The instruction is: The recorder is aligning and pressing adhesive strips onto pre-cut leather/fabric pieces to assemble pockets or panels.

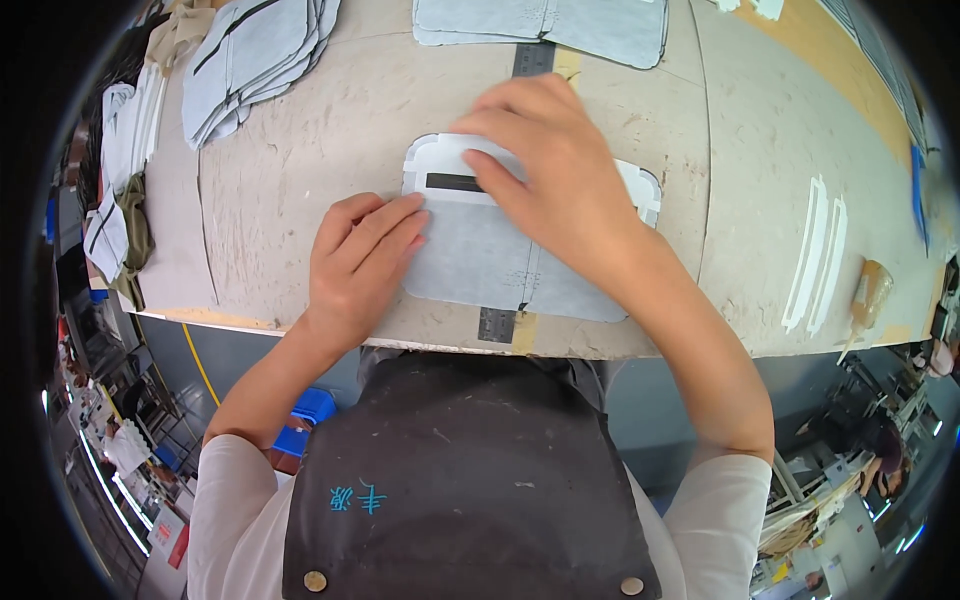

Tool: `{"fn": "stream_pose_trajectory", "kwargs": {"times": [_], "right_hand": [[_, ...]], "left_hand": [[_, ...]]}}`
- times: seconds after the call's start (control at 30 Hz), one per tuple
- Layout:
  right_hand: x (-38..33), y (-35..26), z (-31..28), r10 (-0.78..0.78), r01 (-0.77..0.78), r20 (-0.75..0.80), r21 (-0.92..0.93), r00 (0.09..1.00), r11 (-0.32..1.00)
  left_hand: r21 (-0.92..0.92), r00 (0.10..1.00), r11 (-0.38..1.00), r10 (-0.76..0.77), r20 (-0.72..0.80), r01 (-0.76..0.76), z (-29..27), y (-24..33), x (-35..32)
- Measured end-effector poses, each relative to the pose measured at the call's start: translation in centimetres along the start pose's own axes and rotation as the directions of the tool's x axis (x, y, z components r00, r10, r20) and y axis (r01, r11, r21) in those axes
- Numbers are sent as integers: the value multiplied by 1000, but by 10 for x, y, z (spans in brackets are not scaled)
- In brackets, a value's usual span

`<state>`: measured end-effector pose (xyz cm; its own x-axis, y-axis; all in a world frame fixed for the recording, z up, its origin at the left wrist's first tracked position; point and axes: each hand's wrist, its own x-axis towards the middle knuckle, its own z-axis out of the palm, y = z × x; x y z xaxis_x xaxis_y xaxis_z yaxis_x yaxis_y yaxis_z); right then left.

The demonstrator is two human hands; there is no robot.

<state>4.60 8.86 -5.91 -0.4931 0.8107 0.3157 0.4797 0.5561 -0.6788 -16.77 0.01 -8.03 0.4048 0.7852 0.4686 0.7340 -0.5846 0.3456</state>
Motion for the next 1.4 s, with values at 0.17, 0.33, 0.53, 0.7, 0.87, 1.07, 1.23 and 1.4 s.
{"fn": "stream_pose_trajectory", "kwargs": {"times": [0.17,0.33,0.53,0.7,0.87,1.07,1.23,1.4], "right_hand": [[20,6,23,-105,98,113,68,988,993],[24,9,31,-69,59,149,71,986,996],[22,12,39,-107,103,112,35,988,994],[20,12,40,-141,143,107,-13,984,990],[19,11,42,-149,153,88,-40,985,987],[19,10,43,-138,141,76,-39,988,989],[19,8,40,-134,139,79,-61,988,988],[8,4,25,-107,105,-18,-97,994,990]], "left_hand": [[23,999,1000,-12,32,11,-1,2,-1],[39,998,999,11,57,-13,-1,1,-4],[59,997,997,36,74,-41,-2,2,-2],[48,996,998,39,79,-43,-3,3,0],[38,995,999,31,92,-35,-4,4,-1],[57,996,998,-2,84,-3,-1,-1,0],[94,989,996,-12,150,-2,-7,1,5],[51,986,998,18,163,-27,-10,-4,14]]}}
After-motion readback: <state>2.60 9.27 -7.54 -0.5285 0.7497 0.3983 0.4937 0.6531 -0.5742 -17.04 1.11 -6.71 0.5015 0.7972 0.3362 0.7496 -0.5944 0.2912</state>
